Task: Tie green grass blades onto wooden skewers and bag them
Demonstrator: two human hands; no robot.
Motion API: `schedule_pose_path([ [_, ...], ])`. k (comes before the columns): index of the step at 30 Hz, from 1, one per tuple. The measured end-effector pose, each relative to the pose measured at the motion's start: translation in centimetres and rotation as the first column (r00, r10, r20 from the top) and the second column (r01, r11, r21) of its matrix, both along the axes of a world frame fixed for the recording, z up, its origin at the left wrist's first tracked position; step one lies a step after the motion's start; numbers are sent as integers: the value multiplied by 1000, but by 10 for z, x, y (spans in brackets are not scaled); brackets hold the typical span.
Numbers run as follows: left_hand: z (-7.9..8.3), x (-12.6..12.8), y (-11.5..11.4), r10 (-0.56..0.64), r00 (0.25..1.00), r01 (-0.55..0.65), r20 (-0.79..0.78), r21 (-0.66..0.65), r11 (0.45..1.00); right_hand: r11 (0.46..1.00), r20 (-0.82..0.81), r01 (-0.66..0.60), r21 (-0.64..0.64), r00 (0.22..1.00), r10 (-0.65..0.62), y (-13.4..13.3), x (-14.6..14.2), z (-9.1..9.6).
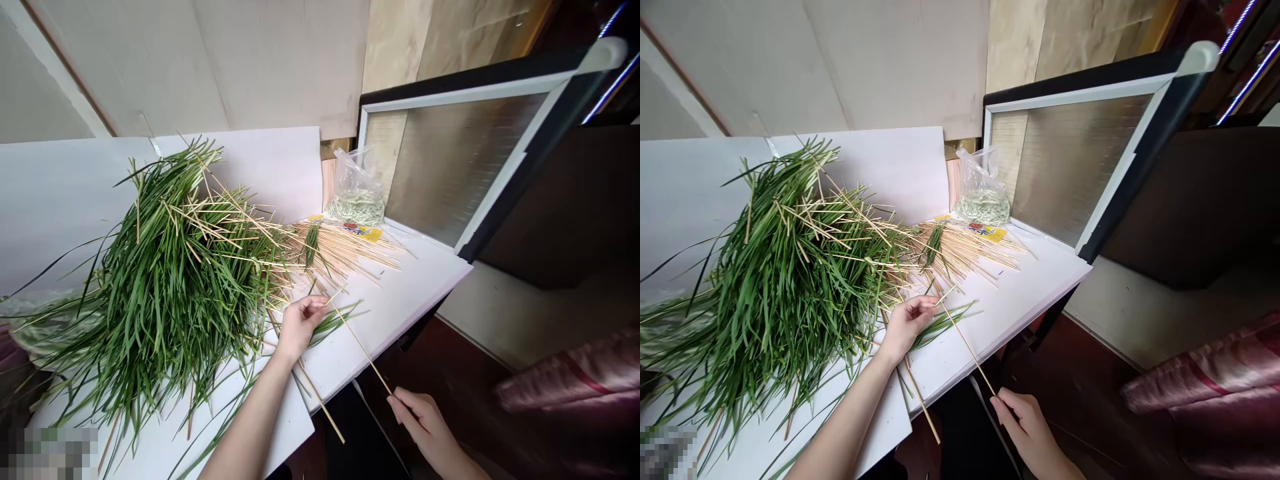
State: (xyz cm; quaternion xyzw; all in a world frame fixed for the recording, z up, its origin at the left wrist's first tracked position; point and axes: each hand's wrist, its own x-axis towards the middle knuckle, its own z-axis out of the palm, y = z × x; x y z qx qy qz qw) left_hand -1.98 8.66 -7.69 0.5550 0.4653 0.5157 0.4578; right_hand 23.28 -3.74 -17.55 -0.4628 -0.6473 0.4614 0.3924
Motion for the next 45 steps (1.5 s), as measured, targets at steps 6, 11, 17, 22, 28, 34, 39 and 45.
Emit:
schedule_pose_path([
  [6,0,0,-2,-22,1000,22,-1,-26,999,1000,-3,2,7,1000,-2,1,0,0],
  [11,-1,1,-1,-8,1000,7,-6,-16,1000,1000,12,7,21,1000,-7,0,0,-1],
  [17,-2,1,0,-10,1000,10,-1,-36,999,1000,13,-1,24,1000,1,1,0,1],
  [22,0,1,-1,-16,999,15,-38,-29,999,1000,-3,2,21,1000,-2,0,1,2],
  [28,1,2,-1,-7,1000,9,31,-50,999,999,7,-1,38,1000,1,1,1,-1],
  [34,2,2,-1,-14,1000,15,24,-46,999,999,21,-11,34,1000,11,0,0,2],
  [39,1,2,-1,-16,1000,16,13,-49,999,999,27,-15,36,1000,15,0,0,4],
  [45,1,2,-2,-17,999,15,-46,-34,999,999,29,-19,32,999,18,1,0,2],
])
